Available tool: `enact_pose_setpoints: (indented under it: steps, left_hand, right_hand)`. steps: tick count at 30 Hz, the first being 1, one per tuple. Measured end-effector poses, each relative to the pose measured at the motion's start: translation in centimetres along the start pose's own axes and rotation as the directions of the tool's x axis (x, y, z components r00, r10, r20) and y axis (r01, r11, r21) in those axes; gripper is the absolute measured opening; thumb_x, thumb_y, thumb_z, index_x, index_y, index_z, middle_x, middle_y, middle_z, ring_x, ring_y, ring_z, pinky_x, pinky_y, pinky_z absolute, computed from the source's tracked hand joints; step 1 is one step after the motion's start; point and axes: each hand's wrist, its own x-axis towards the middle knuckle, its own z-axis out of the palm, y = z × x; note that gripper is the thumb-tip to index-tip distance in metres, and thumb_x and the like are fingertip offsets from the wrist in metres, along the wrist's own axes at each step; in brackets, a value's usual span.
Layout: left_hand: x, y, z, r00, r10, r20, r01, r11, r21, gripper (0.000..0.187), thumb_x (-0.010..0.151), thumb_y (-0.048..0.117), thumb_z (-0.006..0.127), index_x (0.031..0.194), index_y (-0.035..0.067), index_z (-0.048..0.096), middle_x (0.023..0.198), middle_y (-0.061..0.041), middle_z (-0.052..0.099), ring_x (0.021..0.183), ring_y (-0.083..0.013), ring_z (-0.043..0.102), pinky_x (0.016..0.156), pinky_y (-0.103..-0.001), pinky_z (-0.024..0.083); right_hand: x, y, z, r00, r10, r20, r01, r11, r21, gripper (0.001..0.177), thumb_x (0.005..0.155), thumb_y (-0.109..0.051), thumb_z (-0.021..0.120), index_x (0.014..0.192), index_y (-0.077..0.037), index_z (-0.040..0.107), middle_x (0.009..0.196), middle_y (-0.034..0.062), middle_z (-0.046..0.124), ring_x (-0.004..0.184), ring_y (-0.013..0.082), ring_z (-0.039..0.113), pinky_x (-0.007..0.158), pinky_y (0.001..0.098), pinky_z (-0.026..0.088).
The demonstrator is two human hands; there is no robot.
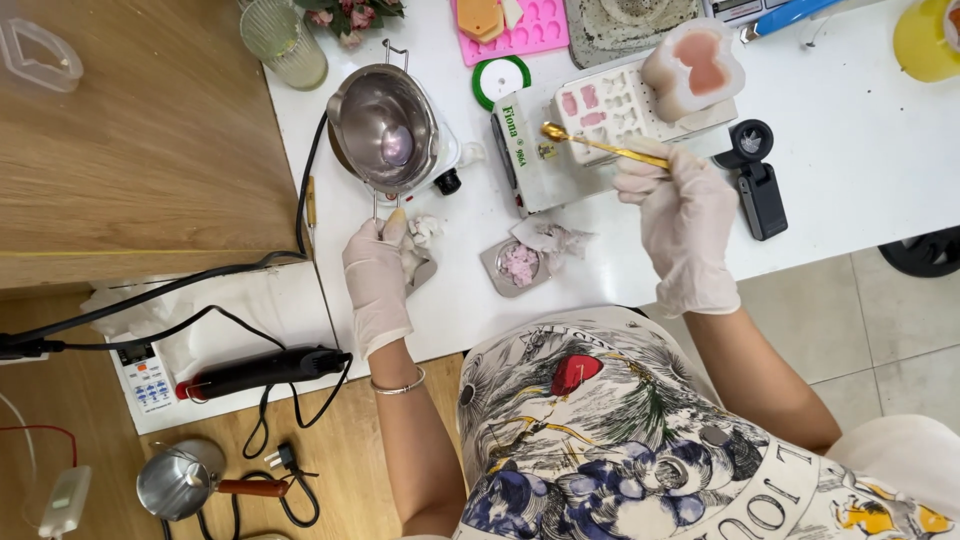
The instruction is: Melting and mixing purple candle wax in a pot using a spoon and a heat gun at a workbench.
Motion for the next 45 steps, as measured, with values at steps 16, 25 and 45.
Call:
enact_pose_setpoints:
  steps: [16, 25, 45]
  left_hand:
    - [0.6, -0.5, -0.2, 0.999, -0.010, 0.044, 0.015, 0.994, -0.108, 0.031, 0.099, 0.024, 0.067, 0.081, 0.001, 0.058, 0.067, -0.004, 0.062, 0.047, -0.0095, 0.051, 0.038, -0.026, 0.034]
    - [1.8, -1.9, -0.7, 1.000, -0.013, 0.012, 0.014, 0.999, -0.049, 0.030, 0.099, 0.024, 0.067, 0.080, 0.004, 0.055, 0.062, 0.000, 0.053, 0.044, -0.0075, 0.040, 0.037, -0.026, 0.030]
    - [0.9, -1.1, -0.4, 0.999, 0.050, -0.013, -0.047, 0.986, 0.159, 0.035, 0.099, 0.029, 0.067, 0.079, 0.003, 0.056, 0.061, 0.001, 0.051, 0.043, -0.0074, 0.037, 0.037, -0.028, 0.027]
  right_hand:
    - [-1.7, -0.4, -1.9, 0.970, -0.198, -0.139, 0.168, 0.965, -0.202, 0.040, 0.115, -0.020, 0.046, 0.120, 0.016, 0.062, 0.098, 0.0237, 0.072, 0.077, 0.0272, 0.073, 0.070, 0.0337, 0.061]
    - [-3.2, -0.5, 0.1, 0.946, -0.314, -0.077, 0.266, 0.892, -0.366, 0.035, 0.117, -0.020, 0.045, 0.122, 0.011, 0.061, 0.104, 0.0210, 0.072, 0.082, 0.0235, 0.072, 0.077, 0.0335, 0.062]
    - [0.3, 6.2, 10.4, 0.899, -0.213, 0.383, 0.364, 0.849, -0.383, 0.028, 0.114, -0.016, 0.050, 0.131, 0.001, 0.065, 0.112, 0.0112, 0.074, 0.094, 0.0153, 0.072, 0.087, 0.0283, 0.060]
